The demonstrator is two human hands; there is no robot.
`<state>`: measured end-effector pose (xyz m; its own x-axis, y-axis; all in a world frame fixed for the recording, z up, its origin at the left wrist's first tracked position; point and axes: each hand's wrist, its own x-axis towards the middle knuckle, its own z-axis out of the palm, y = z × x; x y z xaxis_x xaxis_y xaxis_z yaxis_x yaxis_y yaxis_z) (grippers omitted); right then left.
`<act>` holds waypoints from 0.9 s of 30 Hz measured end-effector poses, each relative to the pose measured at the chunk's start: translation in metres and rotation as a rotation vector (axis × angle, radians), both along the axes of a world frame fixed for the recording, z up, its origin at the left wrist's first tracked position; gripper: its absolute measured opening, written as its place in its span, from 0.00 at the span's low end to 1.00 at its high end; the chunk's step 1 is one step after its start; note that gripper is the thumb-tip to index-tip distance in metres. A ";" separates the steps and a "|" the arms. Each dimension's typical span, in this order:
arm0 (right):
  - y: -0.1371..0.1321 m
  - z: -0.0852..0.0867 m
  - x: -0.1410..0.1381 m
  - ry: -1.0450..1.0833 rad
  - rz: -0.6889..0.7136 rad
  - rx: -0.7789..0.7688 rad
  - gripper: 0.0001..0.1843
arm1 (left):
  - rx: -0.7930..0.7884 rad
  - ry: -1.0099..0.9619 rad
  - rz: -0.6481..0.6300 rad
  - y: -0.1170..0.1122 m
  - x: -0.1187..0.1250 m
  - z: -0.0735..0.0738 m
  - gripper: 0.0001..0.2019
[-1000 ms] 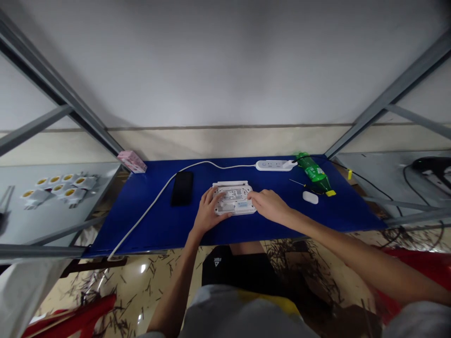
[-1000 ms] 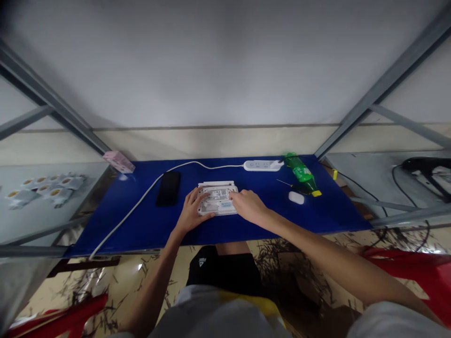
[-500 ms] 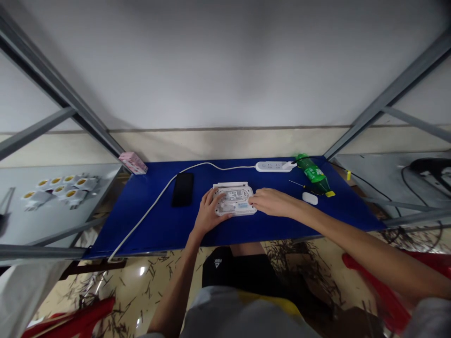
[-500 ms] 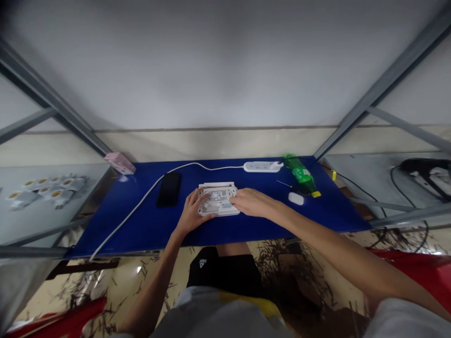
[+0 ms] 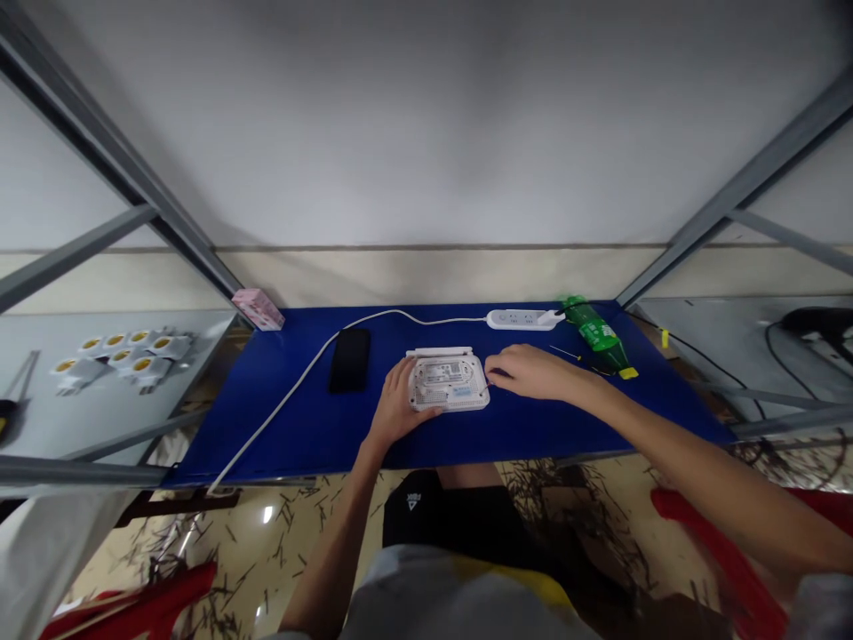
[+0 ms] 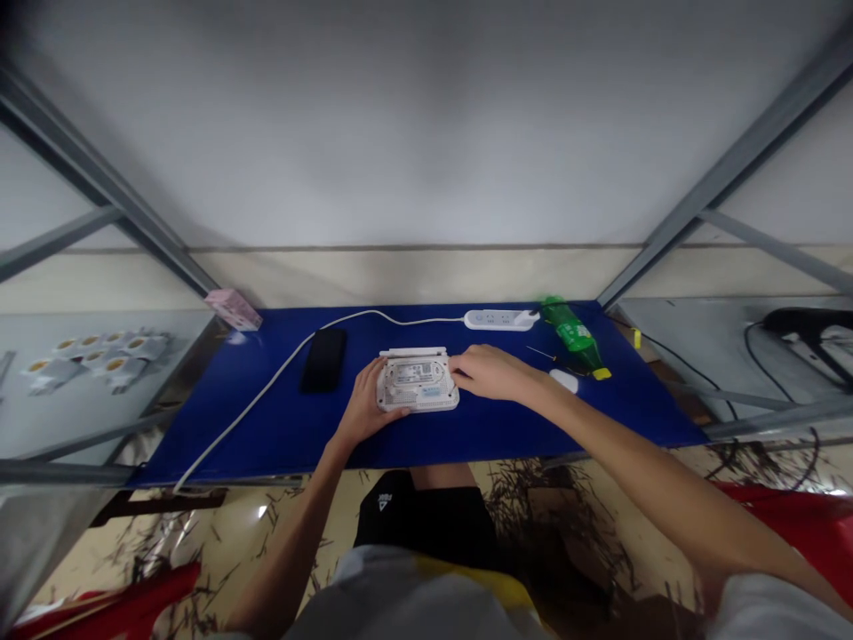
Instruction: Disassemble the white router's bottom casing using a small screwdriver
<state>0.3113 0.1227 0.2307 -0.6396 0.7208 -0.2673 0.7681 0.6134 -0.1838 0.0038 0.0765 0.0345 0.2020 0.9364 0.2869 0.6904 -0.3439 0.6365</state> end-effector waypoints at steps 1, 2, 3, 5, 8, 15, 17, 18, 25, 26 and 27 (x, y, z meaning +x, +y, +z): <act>0.003 0.006 0.001 0.017 0.001 -0.008 0.14 | -0.002 -0.010 0.012 0.000 0.000 -0.001 0.61; 0.006 0.012 0.000 0.042 0.006 -0.019 0.14 | -0.004 -0.015 0.030 0.000 0.001 -0.002 0.65; 0.009 0.017 -0.003 0.071 0.013 -0.032 0.15 | -0.006 -0.015 0.054 0.000 0.001 -0.004 0.67; 0.016 0.023 -0.015 0.127 0.029 -0.049 0.15 | -0.004 -0.006 0.105 0.002 0.002 -0.006 0.67; 0.028 0.020 -0.047 0.175 0.067 -0.025 0.13 | -0.005 0.007 0.135 0.005 0.002 -0.009 0.62; 0.052 0.002 -0.125 0.151 0.131 -0.011 0.14 | -0.028 -0.055 0.097 0.007 -0.001 -0.006 0.61; 0.055 -0.001 -0.136 0.133 0.126 -0.014 0.14 | -0.027 -0.054 0.091 0.006 -0.002 -0.005 0.60; 0.057 -0.002 -0.140 0.126 0.130 -0.018 0.15 | -0.025 -0.049 0.090 0.006 -0.002 -0.005 0.60; 0.060 -0.019 -0.147 0.072 0.205 0.004 0.13 | -0.025 -0.059 0.087 0.006 -0.003 -0.009 0.61; 0.061 -0.020 -0.147 0.073 0.218 0.008 0.14 | -0.029 -0.062 0.084 0.006 -0.003 -0.009 0.61; 0.061 -0.021 -0.147 0.070 0.228 0.012 0.14 | -0.032 -0.062 0.083 0.006 -0.003 -0.010 0.61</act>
<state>0.1640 0.1838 0.2095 -0.8030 0.5582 -0.2090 0.5949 0.7721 -0.2236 0.0012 0.0821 0.0250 0.1061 0.9582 0.2657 0.6742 -0.2658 0.6890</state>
